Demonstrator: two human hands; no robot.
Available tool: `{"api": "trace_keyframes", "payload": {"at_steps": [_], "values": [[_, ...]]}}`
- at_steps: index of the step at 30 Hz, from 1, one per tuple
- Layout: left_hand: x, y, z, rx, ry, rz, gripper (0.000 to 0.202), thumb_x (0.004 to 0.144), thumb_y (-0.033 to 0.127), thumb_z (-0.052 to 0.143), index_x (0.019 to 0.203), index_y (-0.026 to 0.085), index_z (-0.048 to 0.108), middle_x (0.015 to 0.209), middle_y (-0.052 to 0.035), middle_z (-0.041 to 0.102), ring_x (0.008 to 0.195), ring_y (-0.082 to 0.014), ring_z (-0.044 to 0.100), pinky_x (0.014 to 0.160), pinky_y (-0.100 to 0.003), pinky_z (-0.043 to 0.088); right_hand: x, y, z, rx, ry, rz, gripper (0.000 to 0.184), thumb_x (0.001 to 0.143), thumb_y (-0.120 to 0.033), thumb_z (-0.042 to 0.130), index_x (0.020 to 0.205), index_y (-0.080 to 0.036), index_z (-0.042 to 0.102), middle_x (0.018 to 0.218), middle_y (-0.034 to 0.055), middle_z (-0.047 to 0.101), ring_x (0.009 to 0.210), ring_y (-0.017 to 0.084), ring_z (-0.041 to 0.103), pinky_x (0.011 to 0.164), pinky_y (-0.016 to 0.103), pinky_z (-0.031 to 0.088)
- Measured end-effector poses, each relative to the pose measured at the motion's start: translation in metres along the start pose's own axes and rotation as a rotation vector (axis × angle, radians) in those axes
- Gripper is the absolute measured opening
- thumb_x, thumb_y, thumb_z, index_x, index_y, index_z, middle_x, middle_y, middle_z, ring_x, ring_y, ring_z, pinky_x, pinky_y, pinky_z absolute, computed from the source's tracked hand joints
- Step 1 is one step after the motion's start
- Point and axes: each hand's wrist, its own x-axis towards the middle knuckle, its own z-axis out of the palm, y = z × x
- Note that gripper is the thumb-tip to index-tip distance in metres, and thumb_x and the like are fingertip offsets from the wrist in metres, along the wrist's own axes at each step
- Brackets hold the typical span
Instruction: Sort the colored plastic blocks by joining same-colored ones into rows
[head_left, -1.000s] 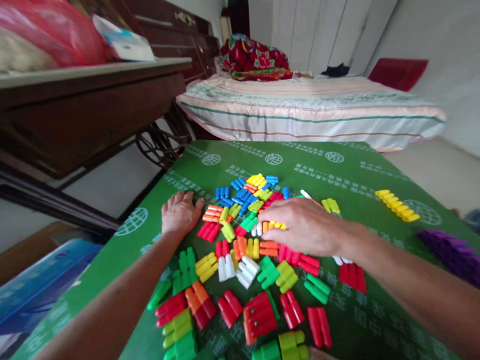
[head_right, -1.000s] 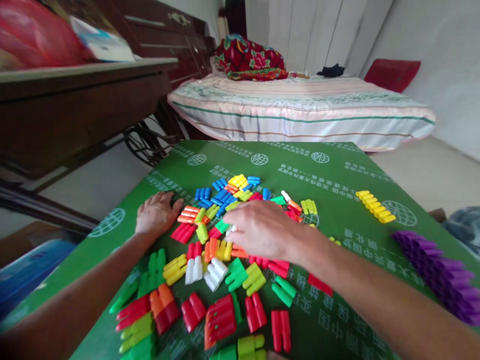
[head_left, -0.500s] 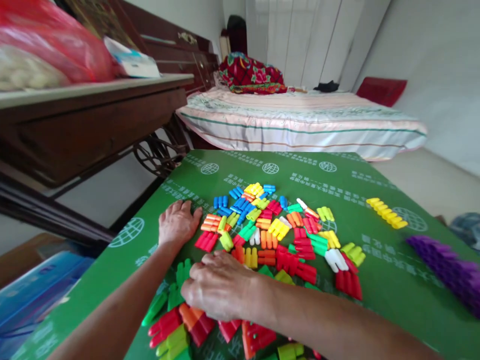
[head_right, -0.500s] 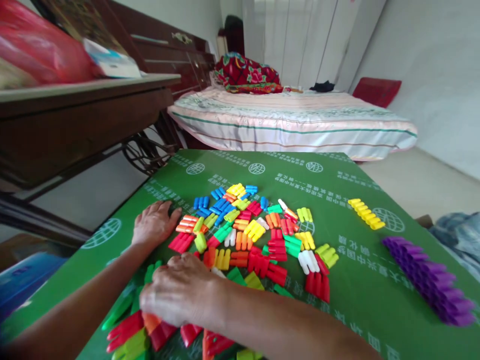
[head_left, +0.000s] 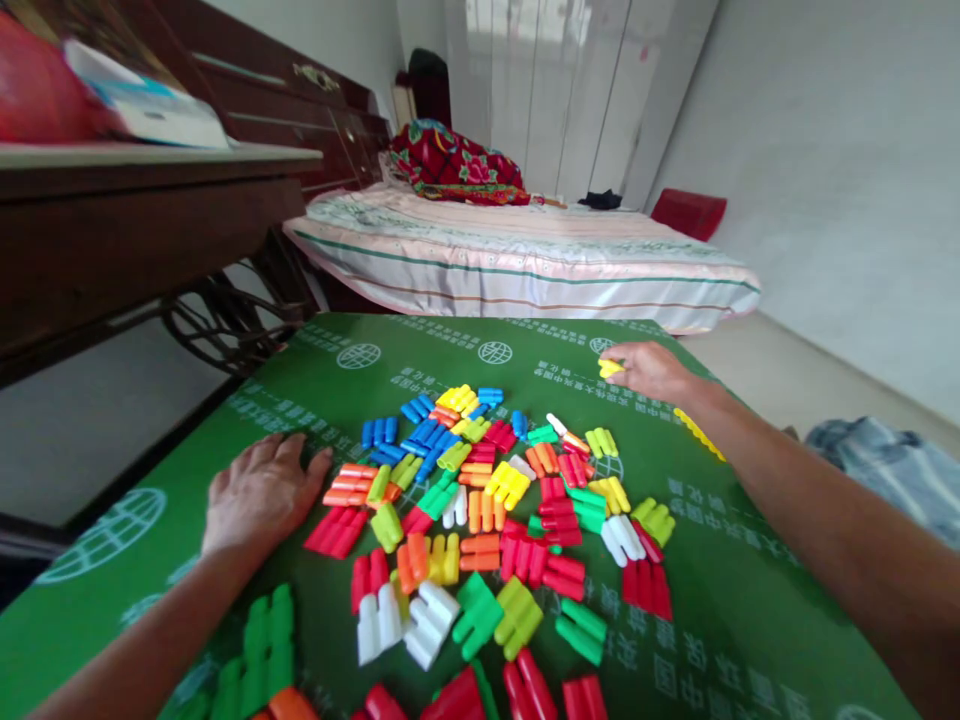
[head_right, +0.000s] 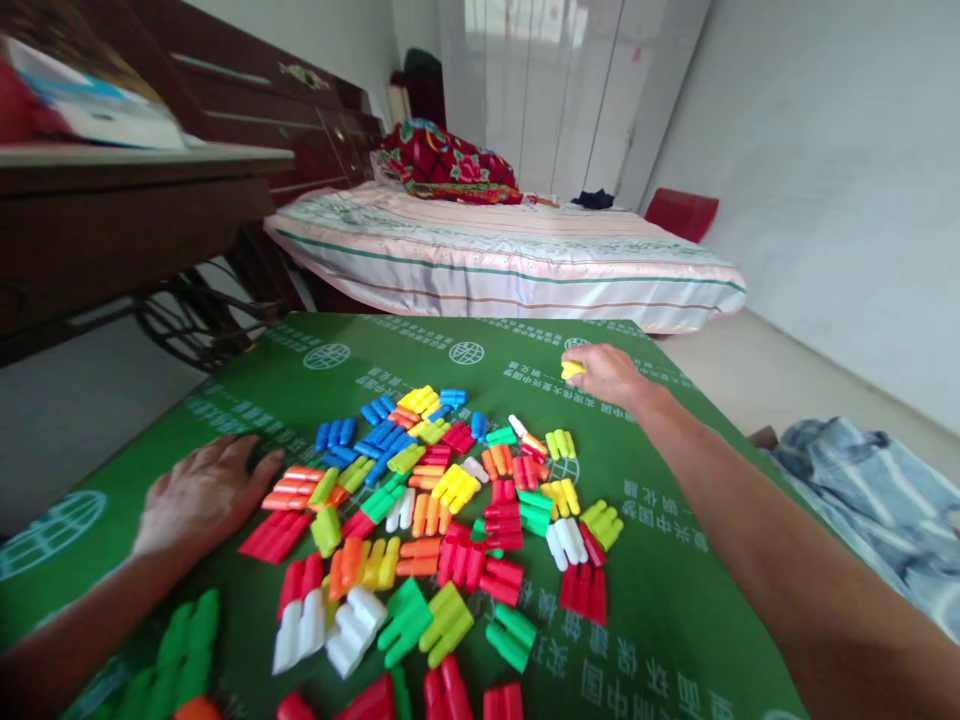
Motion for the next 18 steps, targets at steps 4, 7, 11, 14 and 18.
{"api": "trace_keyframes", "payload": {"at_steps": [4,7,11,14,18], "values": [[0.003,-0.002,0.0,0.022,-0.018,-0.014,0.079,0.085,0.059,0.013,0.14,0.009,0.04,0.151,-0.0189,0.036,0.139,-0.0375,0.032,0.114,-0.055,0.028,0.002,0.039,0.009,-0.123,-0.096,0.109,0.03,0.078,-0.029,0.067,0.107,-0.026,0.072,0.1,0.0011,0.075,0.088,0.02,0.067,0.073,0.025,0.045],[0.003,-0.003,0.001,0.038,-0.022,-0.006,0.08,0.084,0.059,0.012,0.141,0.009,0.039,0.151,-0.0182,0.036,0.139,-0.0369,0.033,0.115,-0.053,0.028,0.002,0.044,0.021,-0.132,-0.16,0.112,0.032,0.079,-0.028,0.065,0.11,-0.027,0.071,0.106,0.0009,0.074,0.094,0.02,0.067,0.076,0.025,0.045],[0.003,-0.003,0.002,0.04,-0.023,-0.017,0.083,0.084,0.061,0.009,0.141,0.01,0.039,0.151,-0.017,0.037,0.139,-0.0367,0.033,0.114,-0.053,0.028,0.002,0.04,0.035,-0.134,-0.22,0.078,0.038,0.074,-0.021,0.068,0.111,-0.029,0.072,0.11,0.0013,0.074,0.099,0.021,0.066,0.08,0.025,0.047],[0.003,-0.002,0.001,0.044,-0.026,-0.013,0.084,0.083,0.062,0.008,0.141,0.01,0.039,0.151,-0.0173,0.036,0.139,-0.0368,0.032,0.114,-0.052,0.028,0.003,0.038,0.039,-0.126,-0.266,0.077,0.037,0.073,-0.024,0.071,0.109,-0.027,0.074,0.108,0.0032,0.074,0.097,0.022,0.067,0.08,0.026,0.047],[0.004,-0.002,0.0,0.048,-0.031,-0.015,0.085,0.082,0.063,0.007,0.14,0.011,0.04,0.151,-0.0171,0.037,0.139,-0.0366,0.033,0.115,-0.052,0.028,0.003,0.038,0.036,-0.032,-0.259,0.106,0.023,0.08,-0.033,0.066,0.1,-0.027,0.076,0.101,0.0009,0.076,0.092,0.019,0.068,0.077,0.024,0.048]]}}
